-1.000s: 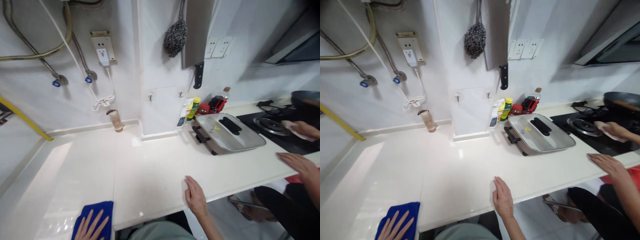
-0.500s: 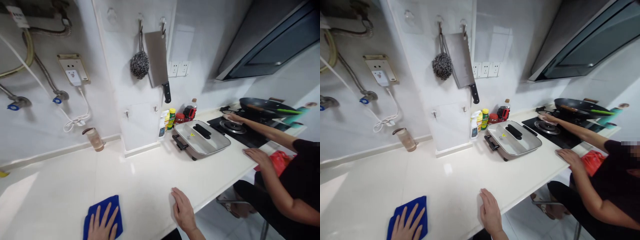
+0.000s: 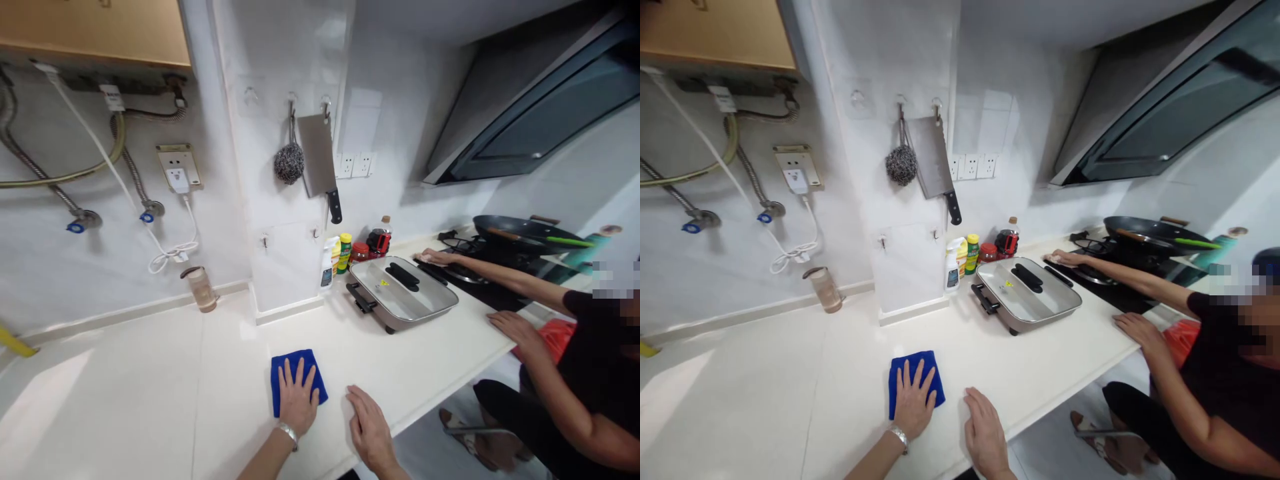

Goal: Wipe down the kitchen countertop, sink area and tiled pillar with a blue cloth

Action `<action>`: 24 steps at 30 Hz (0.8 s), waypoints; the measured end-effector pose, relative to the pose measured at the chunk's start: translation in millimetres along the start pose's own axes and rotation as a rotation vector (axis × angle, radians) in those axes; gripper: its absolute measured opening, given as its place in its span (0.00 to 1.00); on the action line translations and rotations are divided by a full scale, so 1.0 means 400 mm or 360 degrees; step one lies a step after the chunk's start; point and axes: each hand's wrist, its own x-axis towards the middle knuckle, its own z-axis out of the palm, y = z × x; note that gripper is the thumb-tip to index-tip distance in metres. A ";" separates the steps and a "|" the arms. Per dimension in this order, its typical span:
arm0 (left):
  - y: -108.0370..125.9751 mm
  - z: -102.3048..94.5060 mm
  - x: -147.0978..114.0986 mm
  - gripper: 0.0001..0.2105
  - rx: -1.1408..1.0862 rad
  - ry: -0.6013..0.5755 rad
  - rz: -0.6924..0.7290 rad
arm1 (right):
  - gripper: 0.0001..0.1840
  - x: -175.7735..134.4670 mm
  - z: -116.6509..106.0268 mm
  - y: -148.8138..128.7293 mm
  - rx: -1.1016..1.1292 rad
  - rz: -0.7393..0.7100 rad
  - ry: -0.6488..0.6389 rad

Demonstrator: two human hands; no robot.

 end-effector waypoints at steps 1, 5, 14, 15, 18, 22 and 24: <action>-0.016 -0.007 -0.006 0.26 -0.0053 -0.0019 0.0058 | 0.25 -0.002 0.003 0.005 0.0028 0.0003 0.0019; -0.119 -0.056 -0.036 0.24 -0.0245 -0.0021 0.0028 | 0.19 0.016 0.020 0.014 0.0193 0.0179 0.0133; -0.205 -0.108 -0.048 0.21 -0.0358 0.0130 -0.0444 | 0.19 0.207 0.091 -0.124 0.0410 -0.0061 -0.0063; -0.202 -0.109 -0.047 0.21 -0.0385 0.0140 -0.0441 | 0.20 0.220 0.102 -0.137 0.0367 -0.0133 -0.0077; -0.195 -0.116 -0.048 0.20 -0.0465 0.0166 -0.0443 | 0.21 0.241 0.132 -0.156 0.0264 -0.0271 -0.0095; -0.199 -0.117 -0.053 0.20 -0.0548 0.0212 -0.0480 | 0.23 0.254 0.164 -0.144 0.0233 -0.0278 -0.0097; -0.204 -0.115 -0.052 0.20 -0.0584 0.0235 -0.0513 | 0.25 0.262 0.175 -0.133 0.0222 -0.0261 -0.0089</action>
